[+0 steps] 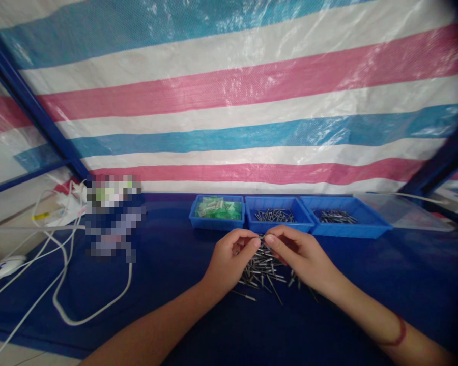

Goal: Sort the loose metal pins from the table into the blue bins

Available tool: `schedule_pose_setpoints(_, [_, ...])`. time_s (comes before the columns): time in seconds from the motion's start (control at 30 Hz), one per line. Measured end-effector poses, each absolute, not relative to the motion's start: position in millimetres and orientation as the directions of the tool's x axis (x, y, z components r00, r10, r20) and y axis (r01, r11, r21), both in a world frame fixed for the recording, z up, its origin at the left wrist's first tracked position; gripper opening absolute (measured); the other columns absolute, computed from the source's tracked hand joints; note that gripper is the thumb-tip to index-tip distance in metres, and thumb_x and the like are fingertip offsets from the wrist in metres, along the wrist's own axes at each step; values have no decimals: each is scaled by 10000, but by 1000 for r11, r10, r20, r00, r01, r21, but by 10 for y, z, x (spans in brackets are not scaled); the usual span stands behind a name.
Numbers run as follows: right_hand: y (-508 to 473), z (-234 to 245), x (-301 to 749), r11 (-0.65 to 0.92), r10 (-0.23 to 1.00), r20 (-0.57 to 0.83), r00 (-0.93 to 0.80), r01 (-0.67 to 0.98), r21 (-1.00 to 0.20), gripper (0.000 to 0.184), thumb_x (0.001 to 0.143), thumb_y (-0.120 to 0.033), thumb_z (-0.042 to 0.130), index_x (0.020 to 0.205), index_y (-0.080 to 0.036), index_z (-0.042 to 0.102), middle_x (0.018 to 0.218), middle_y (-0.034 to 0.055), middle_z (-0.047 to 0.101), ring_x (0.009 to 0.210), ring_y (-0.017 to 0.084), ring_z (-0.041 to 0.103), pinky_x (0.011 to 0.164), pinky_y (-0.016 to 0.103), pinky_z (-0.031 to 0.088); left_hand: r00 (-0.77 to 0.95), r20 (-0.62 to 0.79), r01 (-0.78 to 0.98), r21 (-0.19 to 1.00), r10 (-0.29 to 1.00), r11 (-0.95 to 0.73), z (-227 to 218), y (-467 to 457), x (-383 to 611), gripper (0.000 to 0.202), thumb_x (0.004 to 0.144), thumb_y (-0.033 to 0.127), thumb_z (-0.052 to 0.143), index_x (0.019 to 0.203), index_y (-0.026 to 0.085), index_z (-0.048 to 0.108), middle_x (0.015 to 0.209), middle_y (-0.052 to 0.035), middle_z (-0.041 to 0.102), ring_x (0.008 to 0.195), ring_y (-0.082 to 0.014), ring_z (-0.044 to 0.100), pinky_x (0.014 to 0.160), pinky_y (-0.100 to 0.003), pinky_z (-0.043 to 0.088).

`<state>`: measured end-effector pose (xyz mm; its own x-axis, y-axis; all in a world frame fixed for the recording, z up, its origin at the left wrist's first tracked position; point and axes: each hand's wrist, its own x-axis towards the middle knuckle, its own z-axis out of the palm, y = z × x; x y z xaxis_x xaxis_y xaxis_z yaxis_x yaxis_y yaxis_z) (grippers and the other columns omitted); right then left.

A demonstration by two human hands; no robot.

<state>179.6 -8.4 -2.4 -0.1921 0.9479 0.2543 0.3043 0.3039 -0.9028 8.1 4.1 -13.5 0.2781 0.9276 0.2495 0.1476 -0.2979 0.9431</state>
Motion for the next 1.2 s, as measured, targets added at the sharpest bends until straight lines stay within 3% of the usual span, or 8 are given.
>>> schedule_pose_setpoints(0.17, [84,92,2127,403,898,431,-87,553,-729,320,881,-463,448,798,-190,594,690,16,581,629,150,530,584,260,426,411,356,440,729,839,-525,-5,32,6,234,845,320,568,1032,188,616,965,-54,642,868,-181,579,817,-315,444])
schedule_pose_setpoints(0.33, [342,76,2824,78,815,538,213,881,-467,276,866,-418,450,860,-194,611,715,58,634,625,200,586,611,307,421,682,282,530,447,675,-721,115,-14,-71,379,812,484,585,1115,257,612,1139,-70,587,1083,-260,493,924,-420,378])
schedule_pose_setpoints(0.43, [439,-2,3069,-18,843,516,151,967,-253,319,884,-387,400,893,-162,625,788,129,663,708,263,614,678,360,420,753,228,525,355,617,-773,79,-52,-79,587,732,612,606,1219,289,555,1282,-87,502,1224,-327,379,989,-491,312])
schedule_pose_setpoints(0.53, [439,12,3040,39,825,562,60,986,-162,348,891,-379,385,933,-128,622,862,171,662,806,294,608,785,411,406,772,183,537,327,609,-778,-5,-74,-68,666,709,657,592,1275,316,505,1358,-94,437,1299,-366,281,1020,-543,259])
schedule_pose_setpoints(0.67, [248,220,2721,187,829,559,-32,957,-223,300,888,-396,399,875,-183,610,778,97,650,754,246,594,734,365,411,765,189,544,320,615,-776,-95,-78,-51,642,742,646,563,1286,315,490,1368,-95,421,1289,-348,309,1020,-538,270])
schedule_pose_setpoints(0.83, [-132,259,2418,386,917,47,-397,849,-360,282,806,-487,540,884,-227,615,740,27,638,638,183,592,584,288,411,750,238,551,293,617,-782,-90,-61,-56,640,744,644,562,1269,283,505,1344,-107,436,1262,-327,344,1018,-495,293])
schedule_pose_setpoints(1.03, [-284,-62,2400,336,910,-102,-403,858,-390,731,615,-414,737,1273,-206,496,1203,129,569,1096,314,544,915,390,407,757,277,542,239,591,-806,-118,-36,-63,611,706,672,576,1121,224,580,1294,-118,467,1225,-318,374,998,-488,318])
schedule_pose_setpoints(1.2, [-227,10,2278,385,857,-156,-492,811,-441,383,729,-235,619,1107,-233,556,1021,63,604,896,229,610,742,318,440,748,303,537,247,590,-807,-205,-47,-8,418,786,567,572,1022,225,608,1263,-102,486,1223,-296,365,970,-465,354])
